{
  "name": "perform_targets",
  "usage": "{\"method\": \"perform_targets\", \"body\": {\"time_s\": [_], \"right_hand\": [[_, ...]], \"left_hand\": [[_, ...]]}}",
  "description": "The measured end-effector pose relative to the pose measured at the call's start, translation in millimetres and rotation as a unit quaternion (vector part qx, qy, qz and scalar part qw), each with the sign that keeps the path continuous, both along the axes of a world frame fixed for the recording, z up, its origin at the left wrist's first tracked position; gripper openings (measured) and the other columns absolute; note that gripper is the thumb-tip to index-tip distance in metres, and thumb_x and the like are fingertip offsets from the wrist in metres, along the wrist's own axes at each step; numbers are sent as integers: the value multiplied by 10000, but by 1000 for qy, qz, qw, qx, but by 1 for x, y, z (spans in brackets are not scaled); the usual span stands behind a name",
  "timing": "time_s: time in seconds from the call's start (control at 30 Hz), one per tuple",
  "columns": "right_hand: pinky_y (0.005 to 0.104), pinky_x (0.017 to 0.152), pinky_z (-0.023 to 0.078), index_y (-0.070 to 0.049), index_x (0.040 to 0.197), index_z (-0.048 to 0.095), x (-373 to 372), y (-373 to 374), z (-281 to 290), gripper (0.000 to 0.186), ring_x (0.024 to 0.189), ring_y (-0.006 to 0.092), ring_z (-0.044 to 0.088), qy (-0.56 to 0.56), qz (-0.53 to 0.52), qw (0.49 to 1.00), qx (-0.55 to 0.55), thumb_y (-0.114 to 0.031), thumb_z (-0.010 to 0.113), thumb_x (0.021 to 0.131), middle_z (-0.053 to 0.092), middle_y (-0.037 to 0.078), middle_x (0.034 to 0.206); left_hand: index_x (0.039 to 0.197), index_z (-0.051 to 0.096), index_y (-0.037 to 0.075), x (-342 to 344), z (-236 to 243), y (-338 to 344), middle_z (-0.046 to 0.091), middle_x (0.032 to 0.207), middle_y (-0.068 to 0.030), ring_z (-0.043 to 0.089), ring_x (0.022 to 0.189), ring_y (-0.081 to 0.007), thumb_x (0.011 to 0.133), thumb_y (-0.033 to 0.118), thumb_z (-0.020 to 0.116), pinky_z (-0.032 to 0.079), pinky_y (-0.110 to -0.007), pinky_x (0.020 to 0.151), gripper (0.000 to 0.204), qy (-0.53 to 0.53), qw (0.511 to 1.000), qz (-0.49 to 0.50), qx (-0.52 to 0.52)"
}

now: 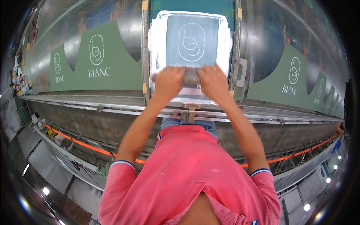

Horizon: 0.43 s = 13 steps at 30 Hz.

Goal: The person performs screen printing on a series of green fabric panels moving along a conveyor. They repeatedly pull a squeegee across a screen to transfer white ink onto the fabric, then lift the screen and move to the next panel.

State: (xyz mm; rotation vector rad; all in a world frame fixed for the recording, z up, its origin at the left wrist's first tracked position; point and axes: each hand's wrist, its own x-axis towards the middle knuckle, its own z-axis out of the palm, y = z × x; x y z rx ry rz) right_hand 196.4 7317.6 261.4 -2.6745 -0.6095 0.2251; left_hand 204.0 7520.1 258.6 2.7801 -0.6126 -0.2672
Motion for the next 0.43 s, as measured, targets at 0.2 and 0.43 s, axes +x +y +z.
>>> {"method": "perform_targets", "body": {"time_s": [0.2,0.43], "right_hand": [[494,879,507,-51,834,658,-67,8,14,117,858,322,650,72,-18,997,11,-80,626,726,634,123,865],[458,815,545,-87,846,717,119,-13,19,145,838,343,694,101,-29,992,-65,-143,625,749,695,145,883]], "left_hand": [[853,701,80,-51,17,11,683,830,-118,677,814,-314,697,64,627,536,-440,655,173,80,996,-17,-16],[796,732,120,127,26,-16,687,780,-155,689,798,-354,719,139,653,543,-476,671,112,75,995,4,64]]}}
